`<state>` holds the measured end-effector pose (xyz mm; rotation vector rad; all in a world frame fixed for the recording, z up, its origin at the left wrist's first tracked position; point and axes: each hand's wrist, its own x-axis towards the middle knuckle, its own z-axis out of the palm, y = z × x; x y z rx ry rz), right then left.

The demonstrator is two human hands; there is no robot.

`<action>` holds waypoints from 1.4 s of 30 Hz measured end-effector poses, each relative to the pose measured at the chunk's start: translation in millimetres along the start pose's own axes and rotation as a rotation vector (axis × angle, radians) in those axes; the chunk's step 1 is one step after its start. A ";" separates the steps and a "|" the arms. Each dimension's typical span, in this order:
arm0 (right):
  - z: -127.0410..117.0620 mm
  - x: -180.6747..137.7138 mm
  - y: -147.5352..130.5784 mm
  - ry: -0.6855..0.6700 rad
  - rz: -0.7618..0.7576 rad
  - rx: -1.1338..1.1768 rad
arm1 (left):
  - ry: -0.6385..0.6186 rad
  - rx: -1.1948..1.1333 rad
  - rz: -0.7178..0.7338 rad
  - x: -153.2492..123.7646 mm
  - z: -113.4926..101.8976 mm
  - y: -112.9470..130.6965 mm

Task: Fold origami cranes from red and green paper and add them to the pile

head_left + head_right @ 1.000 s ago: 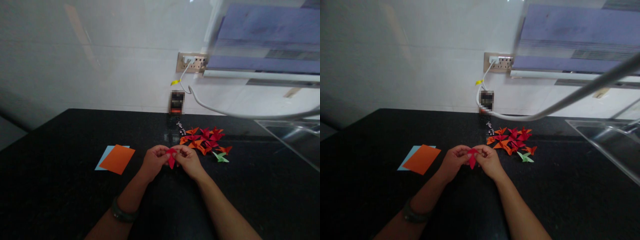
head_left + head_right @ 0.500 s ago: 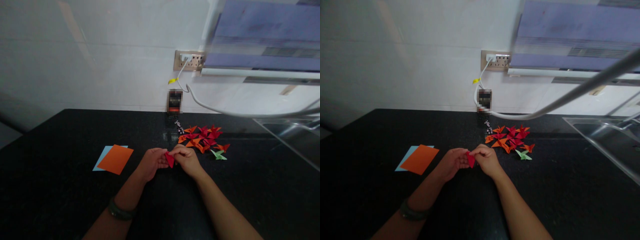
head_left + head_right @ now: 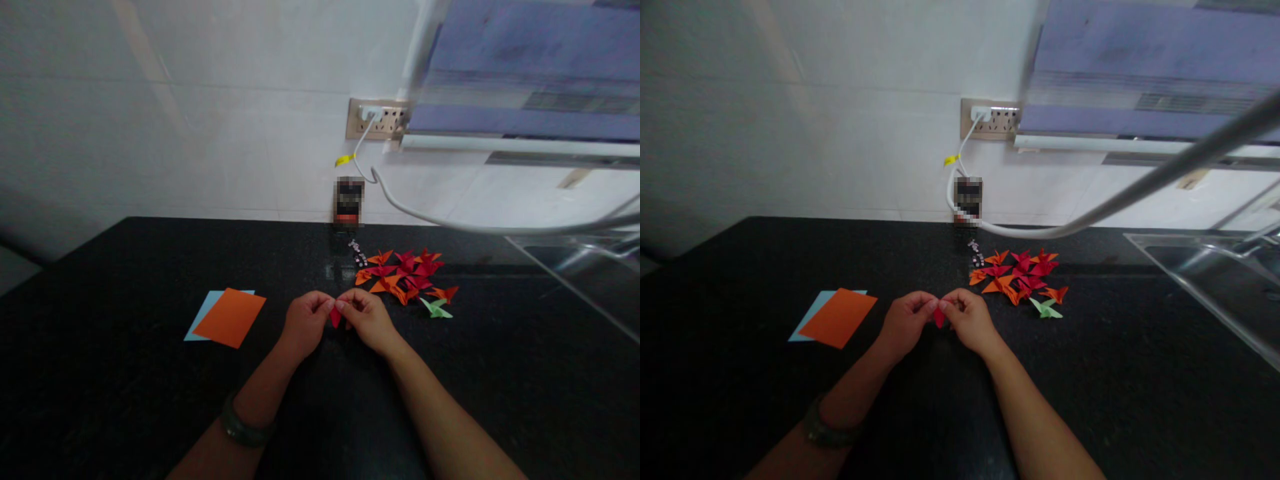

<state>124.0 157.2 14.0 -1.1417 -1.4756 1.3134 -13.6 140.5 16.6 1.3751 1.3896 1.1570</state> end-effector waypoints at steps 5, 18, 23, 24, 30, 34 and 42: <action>2.3 -2.4 -1.5 0.060 0.007 0.092 | 0.004 -0.018 0.041 -1.6 1.3 2.2; 1.4 -1.1 0.6 0.282 -0.129 -0.110 | 0.044 0.008 0.135 -3.7 9.1 -3.9; 2.7 -3.8 -4.2 0.139 -0.249 -0.158 | 0.022 -0.027 0.034 -2.8 9.2 -3.2; 3.3 -3.9 -4.1 0.119 -0.251 -0.160 | 0.022 -0.033 0.023 -2.4 9.0 -2.0; 5.0 -0.3 2.8 0.191 -0.104 0.059 | -0.046 -0.206 -0.062 0.3 7.5 3.3; 3.6 0.9 4.4 0.153 -0.074 0.043 | -0.042 -0.297 -0.146 0.9 5.1 6.2; 1.8 -1.4 2.3 0.166 -0.111 0.051 | -0.058 -0.283 -0.176 -0.4 4.3 8.3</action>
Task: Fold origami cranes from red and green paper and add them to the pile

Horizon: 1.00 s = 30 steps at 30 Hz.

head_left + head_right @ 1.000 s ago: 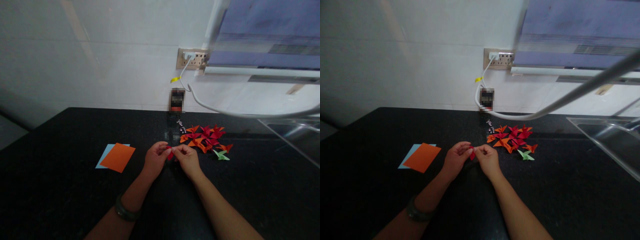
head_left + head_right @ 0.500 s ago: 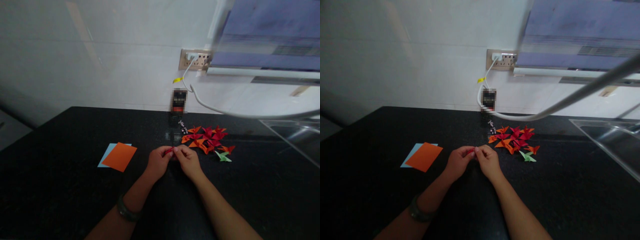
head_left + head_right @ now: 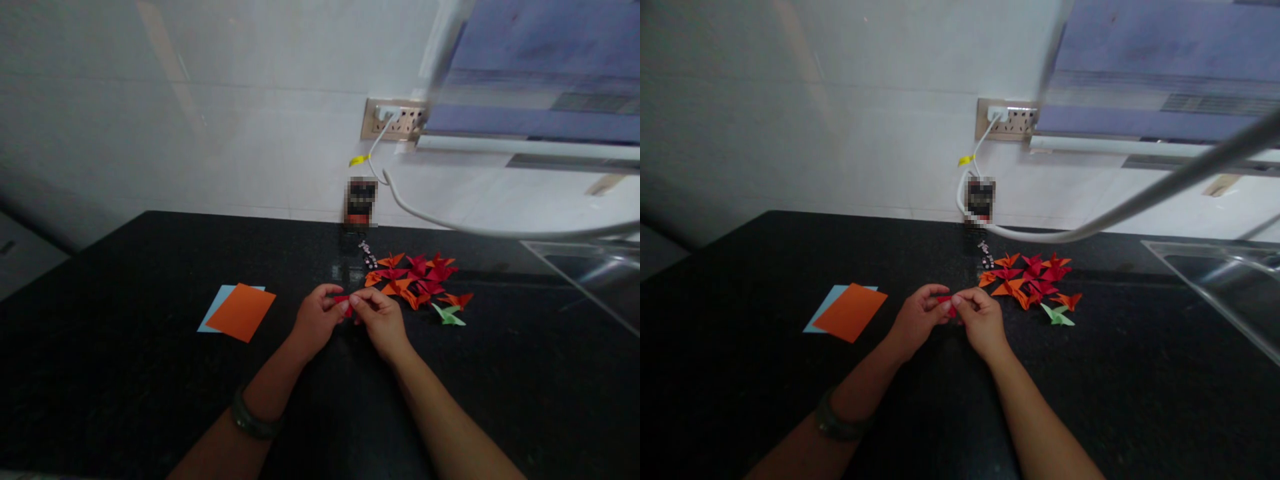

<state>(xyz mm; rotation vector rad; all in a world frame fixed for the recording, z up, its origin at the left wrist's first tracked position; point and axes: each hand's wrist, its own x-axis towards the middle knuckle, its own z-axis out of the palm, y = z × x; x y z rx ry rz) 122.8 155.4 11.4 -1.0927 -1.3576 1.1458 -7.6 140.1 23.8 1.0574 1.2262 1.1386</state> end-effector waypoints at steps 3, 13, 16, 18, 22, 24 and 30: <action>0.1 0.1 -2.3 0.051 0.058 0.122 | -0.050 -0.014 -0.061 -0.6 2.2 -1.6; -3.6 1.5 -3.0 0.014 0.148 0.157 | -0.029 0.374 0.260 6.1 -8.0 -12.9; -3.5 1.6 -5.2 -0.015 0.204 0.256 | -0.002 0.292 0.209 6.5 -7.3 -12.3; -3.2 1.4 -6.1 -0.046 0.241 0.289 | 0.014 0.189 0.143 6.0 -6.4 -8.8; -2.2 0.3 -5.7 -0.118 0.299 0.271 | 0.123 -0.082 0.046 5.2 -7.6 -0.2; -1.1 -0.6 -5.5 -0.150 0.318 0.274 | 0.118 -0.243 0.013 4.9 -8.8 1.8; 3.1 -1.0 -4.5 -0.066 0.301 0.313 | -0.155 -0.311 0.010 1.6 -8.7 -0.6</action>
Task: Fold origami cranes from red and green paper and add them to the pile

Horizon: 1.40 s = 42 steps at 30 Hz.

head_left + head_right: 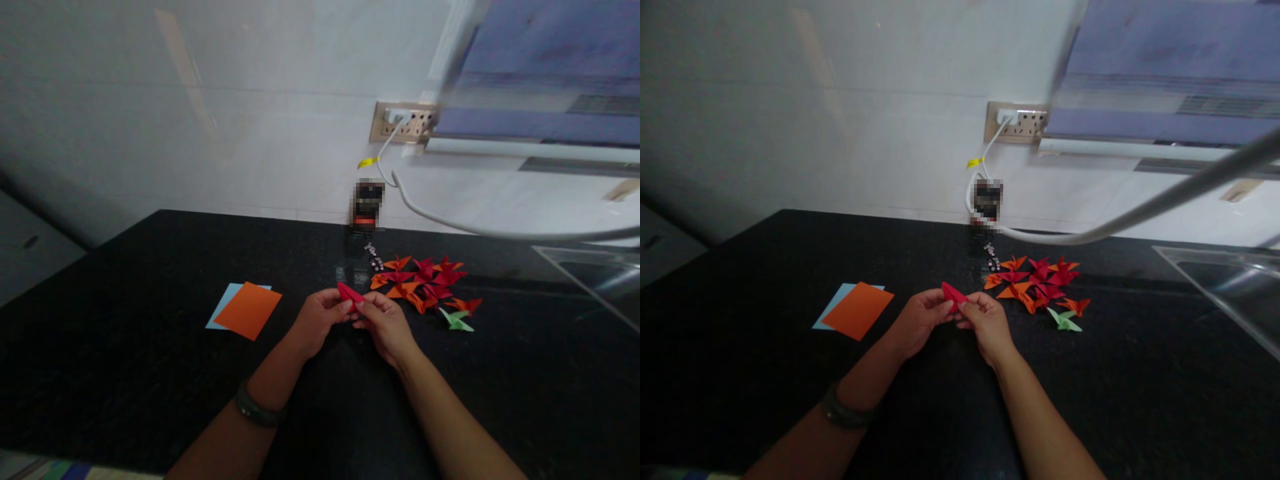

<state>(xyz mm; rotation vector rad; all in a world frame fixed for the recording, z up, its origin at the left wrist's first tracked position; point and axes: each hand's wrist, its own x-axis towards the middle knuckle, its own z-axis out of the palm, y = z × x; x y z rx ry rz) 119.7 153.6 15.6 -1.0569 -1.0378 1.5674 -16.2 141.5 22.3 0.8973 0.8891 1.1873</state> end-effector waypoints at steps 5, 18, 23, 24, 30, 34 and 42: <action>-2.9 3.7 5.3 0.143 -0.327 -0.438 | 0.076 0.182 -0.019 -0.6 2.8 1.9; -2.4 0.2 5.1 0.233 -0.503 -0.664 | 0.064 0.165 0.037 1.4 7.5 -2.6; -3.1 1.0 2.9 0.244 -0.446 -0.609 | 0.103 0.187 0.014 1.3 6.6 -1.5; -3.4 1.1 2.5 0.250 -0.431 -0.603 | 0.099 0.189 0.014 0.9 6.7 -0.9; -4.2 1.5 2.9 0.241 -0.445 -0.584 | 0.120 0.198 0.021 -0.5 6.8 1.6; -4.9 2.8 5.0 0.289 -0.467 -0.601 | 0.112 0.182 0.006 -0.9 7.4 1.5; -7.9 3.1 1.3 0.322 -0.777 -0.900 | 0.090 0.170 -0.029 -0.7 8.5 -2.9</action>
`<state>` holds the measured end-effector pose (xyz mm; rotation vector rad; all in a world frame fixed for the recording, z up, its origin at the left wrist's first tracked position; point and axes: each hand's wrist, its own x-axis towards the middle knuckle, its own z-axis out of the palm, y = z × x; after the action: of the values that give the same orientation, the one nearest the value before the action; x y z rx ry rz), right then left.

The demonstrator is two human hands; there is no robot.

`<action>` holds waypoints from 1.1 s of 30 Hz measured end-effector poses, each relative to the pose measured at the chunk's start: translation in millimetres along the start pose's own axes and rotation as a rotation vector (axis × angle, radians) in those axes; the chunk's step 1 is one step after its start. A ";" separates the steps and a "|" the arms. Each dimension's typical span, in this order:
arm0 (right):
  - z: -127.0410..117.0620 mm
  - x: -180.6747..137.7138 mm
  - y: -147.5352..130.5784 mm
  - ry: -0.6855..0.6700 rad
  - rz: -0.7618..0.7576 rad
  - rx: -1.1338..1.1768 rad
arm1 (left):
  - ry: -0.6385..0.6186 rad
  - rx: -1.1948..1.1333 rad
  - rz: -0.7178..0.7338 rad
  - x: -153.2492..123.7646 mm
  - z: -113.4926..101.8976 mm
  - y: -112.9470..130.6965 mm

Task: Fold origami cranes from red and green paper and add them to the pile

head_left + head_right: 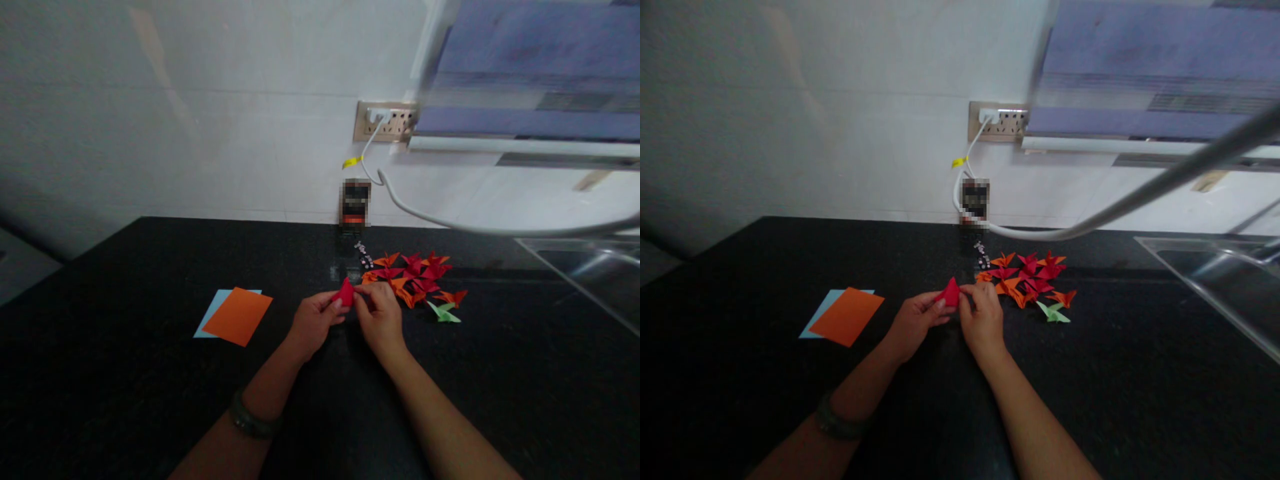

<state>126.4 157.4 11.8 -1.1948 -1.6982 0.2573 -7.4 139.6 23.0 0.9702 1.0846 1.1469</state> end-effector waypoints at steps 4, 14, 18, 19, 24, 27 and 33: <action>0.3 -1.5 -0.4 -0.026 -0.025 -0.014 | -0.008 0.015 0.011 0.2 0.4 -1.7; -0.6 -2.0 -3.3 -0.015 -0.064 -0.068 | -0.041 0.025 0.022 -1.3 2.9 -4.2; 0.3 -3.4 -0.8 -0.005 -0.051 -0.078 | -0.050 0.026 0.025 -0.8 2.3 -5.6; 0.5 -3.7 -0.1 -0.014 -0.051 -0.086 | -0.049 0.023 0.023 -0.9 2.5 -5.6; 0.3 -3.8 1.6 -0.043 -0.070 -0.137 | -0.047 0.022 0.007 -2.5 4.8 -4.0; 0.2 -2.7 1.5 -0.036 -0.086 -0.148 | -0.046 0.029 0.012 -2.9 5.2 -3.7; 1.3 -0.9 -1.0 -0.031 -0.063 -0.115 | -0.035 0.073 0.029 -2.1 4.6 -4.7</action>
<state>124.7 156.7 11.3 -1.2240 -1.7943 0.1416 -2.1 136.6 19.8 1.0627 1.0936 1.1164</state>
